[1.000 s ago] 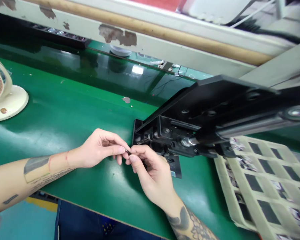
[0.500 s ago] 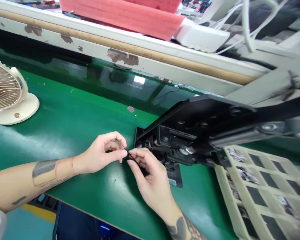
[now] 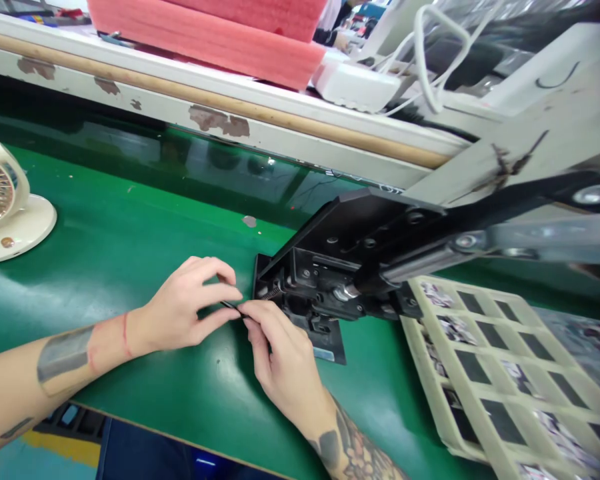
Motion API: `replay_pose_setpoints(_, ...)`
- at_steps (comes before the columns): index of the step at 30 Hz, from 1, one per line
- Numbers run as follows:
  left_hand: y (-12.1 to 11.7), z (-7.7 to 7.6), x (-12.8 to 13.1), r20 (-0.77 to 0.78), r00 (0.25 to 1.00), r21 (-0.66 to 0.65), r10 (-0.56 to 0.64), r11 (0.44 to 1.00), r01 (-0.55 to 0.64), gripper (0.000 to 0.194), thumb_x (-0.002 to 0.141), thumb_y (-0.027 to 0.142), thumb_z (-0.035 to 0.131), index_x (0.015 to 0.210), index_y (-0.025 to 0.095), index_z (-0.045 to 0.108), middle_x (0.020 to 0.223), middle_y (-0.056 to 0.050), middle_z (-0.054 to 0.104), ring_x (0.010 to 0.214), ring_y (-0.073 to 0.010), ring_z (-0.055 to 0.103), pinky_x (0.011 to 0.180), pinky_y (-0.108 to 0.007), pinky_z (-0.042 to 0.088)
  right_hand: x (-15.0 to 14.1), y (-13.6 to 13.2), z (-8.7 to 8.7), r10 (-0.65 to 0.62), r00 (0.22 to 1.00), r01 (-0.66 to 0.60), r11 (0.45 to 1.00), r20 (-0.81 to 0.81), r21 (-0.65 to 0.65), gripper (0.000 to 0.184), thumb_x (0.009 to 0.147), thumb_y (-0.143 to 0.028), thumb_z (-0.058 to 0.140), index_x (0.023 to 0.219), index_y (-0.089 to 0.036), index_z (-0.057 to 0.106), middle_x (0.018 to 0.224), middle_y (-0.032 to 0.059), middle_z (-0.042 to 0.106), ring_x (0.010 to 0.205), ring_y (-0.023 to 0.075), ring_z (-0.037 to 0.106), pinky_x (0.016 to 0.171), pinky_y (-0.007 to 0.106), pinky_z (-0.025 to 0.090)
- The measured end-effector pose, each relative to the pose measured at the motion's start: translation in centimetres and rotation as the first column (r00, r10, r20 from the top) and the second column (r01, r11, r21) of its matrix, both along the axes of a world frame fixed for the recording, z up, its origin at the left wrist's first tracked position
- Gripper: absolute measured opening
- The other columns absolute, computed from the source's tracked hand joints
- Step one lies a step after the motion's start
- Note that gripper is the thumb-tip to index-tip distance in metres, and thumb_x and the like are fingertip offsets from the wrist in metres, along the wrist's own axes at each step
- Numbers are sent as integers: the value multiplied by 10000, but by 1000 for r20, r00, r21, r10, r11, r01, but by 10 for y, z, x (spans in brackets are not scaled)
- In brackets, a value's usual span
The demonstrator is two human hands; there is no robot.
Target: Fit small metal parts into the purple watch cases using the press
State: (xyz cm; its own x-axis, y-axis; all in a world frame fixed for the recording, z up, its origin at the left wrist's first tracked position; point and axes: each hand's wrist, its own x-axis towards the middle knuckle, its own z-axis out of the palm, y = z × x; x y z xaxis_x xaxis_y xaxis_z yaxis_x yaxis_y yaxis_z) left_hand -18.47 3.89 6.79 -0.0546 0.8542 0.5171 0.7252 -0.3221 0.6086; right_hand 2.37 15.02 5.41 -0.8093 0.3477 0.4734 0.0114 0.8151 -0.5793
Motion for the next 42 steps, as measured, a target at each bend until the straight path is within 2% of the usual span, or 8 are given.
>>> replay_pose_setpoints(3, -1, 0, -2, -391, 920, 74, -16, 996, 48, 127, 1116, 207, 630, 1154, 173, 746, 1082, -96, 771, 1033, -256, 678, 971, -446, 455, 0, 0, -1, -14, 1000, 13, 999, 9, 39, 314, 1114, -32, 489, 1312, -236, 620, 1184, 64, 749, 1007, 172, 765, 867, 293, 629)
replay_pose_setpoints(6, 0, -5, -1, -484, 875, 80, 19, 997, 22, 204, 1145, 146, 529, 1119, 151, 731, 966, -65, 753, 908, -225, 645, 900, -420, 444, 0, 0, -1, -36, 999, 37, 998, -3, 57, 238, 1117, -74, 547, 1274, -226, 642, 1232, 81, 723, 1052, 180, 765, 873, 287, 629)
replay_pose_setpoints(12, 3, -10, 2, -499, 866, 28, 23, 1000, -10, 267, 1178, 256, 503, 1094, 134, 726, 914, -56, 733, 857, -234, 637, 849, -410, 471, 1, 6, -8, -45, 999, 46, 971, -6, 237, 271, 1093, -44, 587, 1300, -205, 659, 1209, 87, 744, 1012, 200, 768, 888, 320, 628)
replay_pose_setpoints(20, 2, -16, 9, -495, 868, 60, 38, 998, -9, 334, 1183, 222, 473, 947, 158, 700, 801, -17, 680, 755, -203, 609, 813, -394, 474, 0, 8, -7, -27, 999, 34, 984, -43, 172, 233, 1102, -81, 614, 1302, -192, 660, 1164, 72, 752, 975, 167, 774, 851, 275, 629)
replay_pose_setpoints(26, 4, -18, 10, -489, 872, 18, 33, 999, -28, 271, 1181, 258, 501, 1116, 124, 727, 937, -53, 748, 861, -229, 678, 843, -404, 484, 0, 10, -8, -21, 999, 31, 973, -48, 229, 219, 1102, -67, 610, 1276, -185, 669, 1156, 74, 755, 997, 173, 773, 889, 281, 626)
replay_pose_setpoints(30, 2, -23, 12, -470, 882, 32, 19, 999, -4, 316, 1175, 199, 475, 980, 146, 718, 840, -25, 713, 780, -207, 644, 812, -393, 480, 0, 11, -6, 2, 999, 6, 978, -39, 207, 204, 1106, -73, 618, 1265, -189, 669, 1066, 43, 766, 872, 142, 759, 803, 260, 610)
replay_pose_setpoints(37, 0, -24, 13, -489, 872, -68, -30, 998, -4, 290, 1179, 229, 470, 1072, 137, 724, 887, -48, 728, 827, -233, 657, 821, -413, 497, -1, 13, -3, -2, 998, 13, 983, -64, 181, 210, 1083, -61, 648, 1243, -193, 679, 1100, 58, 765, 949, 163, 764, 868, 275, 618)
replay_pose_setpoints(42, -1, -20, 14, -466, 885, -15, 7, 1000, -16, 283, 1180, 277, 512, 1041, 165, 733, 895, -39, 719, 844, -223, 642, 790, -396, 483, -1, 12, -5, -23, 996, 39, 980, -81, 195, 231, 1097, -47, 611, 1259, -200, 674, 1020, 35, 772, 840, 149, 771, 779, 262, 610)
